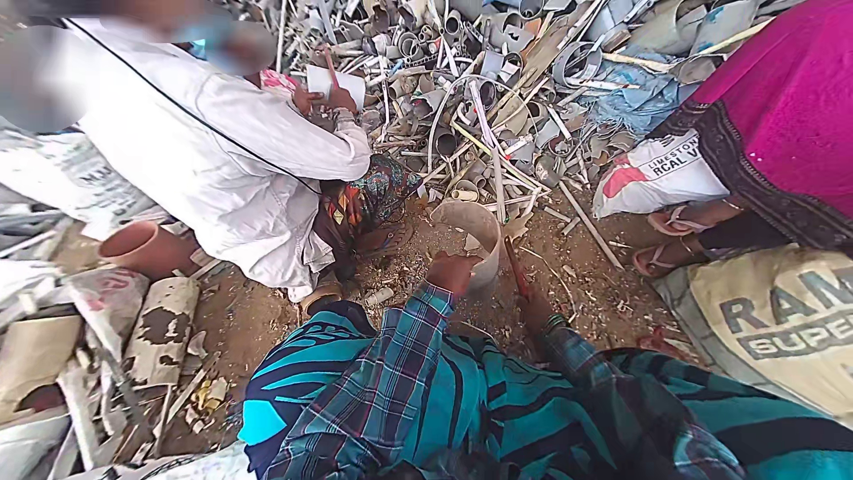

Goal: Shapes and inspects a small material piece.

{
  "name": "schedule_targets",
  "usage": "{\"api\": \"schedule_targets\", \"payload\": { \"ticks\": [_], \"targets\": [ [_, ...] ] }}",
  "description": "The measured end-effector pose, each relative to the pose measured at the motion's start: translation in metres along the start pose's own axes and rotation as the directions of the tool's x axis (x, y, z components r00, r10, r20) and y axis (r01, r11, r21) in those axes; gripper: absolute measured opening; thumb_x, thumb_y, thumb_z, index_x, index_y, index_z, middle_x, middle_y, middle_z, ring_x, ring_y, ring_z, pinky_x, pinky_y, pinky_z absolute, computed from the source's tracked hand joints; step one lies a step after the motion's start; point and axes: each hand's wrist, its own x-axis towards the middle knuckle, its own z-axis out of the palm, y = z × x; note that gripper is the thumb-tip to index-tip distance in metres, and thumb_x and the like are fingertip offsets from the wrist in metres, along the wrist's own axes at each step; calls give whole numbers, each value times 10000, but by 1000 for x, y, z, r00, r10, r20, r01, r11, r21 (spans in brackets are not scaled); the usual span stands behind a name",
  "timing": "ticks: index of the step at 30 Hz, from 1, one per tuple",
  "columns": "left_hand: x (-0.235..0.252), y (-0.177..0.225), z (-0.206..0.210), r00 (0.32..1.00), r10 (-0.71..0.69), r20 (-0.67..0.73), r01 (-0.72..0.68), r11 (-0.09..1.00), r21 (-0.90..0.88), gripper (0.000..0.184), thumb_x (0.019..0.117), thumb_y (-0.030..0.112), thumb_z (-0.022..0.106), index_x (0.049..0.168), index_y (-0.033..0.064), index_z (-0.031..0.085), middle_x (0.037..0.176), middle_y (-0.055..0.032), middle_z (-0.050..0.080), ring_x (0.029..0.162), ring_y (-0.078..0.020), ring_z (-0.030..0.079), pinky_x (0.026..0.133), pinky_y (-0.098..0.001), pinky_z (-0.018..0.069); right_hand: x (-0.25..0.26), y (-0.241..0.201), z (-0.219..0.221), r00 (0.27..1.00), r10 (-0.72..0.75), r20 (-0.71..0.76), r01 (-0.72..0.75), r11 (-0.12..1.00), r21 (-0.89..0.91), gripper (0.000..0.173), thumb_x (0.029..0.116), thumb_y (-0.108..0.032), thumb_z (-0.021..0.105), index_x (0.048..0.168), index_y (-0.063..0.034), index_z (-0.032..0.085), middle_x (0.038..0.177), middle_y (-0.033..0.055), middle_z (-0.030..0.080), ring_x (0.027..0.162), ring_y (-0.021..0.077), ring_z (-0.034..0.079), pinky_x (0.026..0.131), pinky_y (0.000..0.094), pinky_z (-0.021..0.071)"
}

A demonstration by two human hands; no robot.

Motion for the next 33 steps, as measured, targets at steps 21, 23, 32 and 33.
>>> {"api": "schedule_targets", "payload": {
  "ticks": [21,23,32,33],
  "targets": [
    [59,-53,78,624,-602,-498,-428,271,-862,810,968,-53,521,1622,11,49,1669,-266,127,1536,-347,225,1235,-441,228,-86,-24,-70,948,-226,-223,280,925,256,396,1095,-87,399,1468,35,346,818,66,592,493,77,557,466,227,494],
    [57,-57,70,678,-649,-345,-337,142,-931,685,991,-54,538,1591,-26,207,1559,-290,379,1421,-358,432,1170,-450,345,-91,-26,-67,940,-257,-225,308,923,231,402,1083,-75,413,1464,42,356,810,56,587,485,64,544,459,218,484],
    [33,-29,65,637,-506,-582,-465,350,-813,325,969,-113,517,1277,-120,618,1361,-280,584,1291,-299,552,1112,-381,409,-94,-25,-76,889,-385,-246,424,896,131,555,1024,-107,425,1555,5,306,919,98,598,588,94,579,534,265,508],
    [31,-26,66,615,-474,-631,-497,388,-776,336,961,-116,513,1278,-110,626,1348,-274,590,1272,-289,562,1098,-375,419,-97,-25,-79,872,-426,-239,456,886,87,548,1033,-128,399,1559,-1,313,912,85,592,588,87,575,528,259,507]
  ]
}}
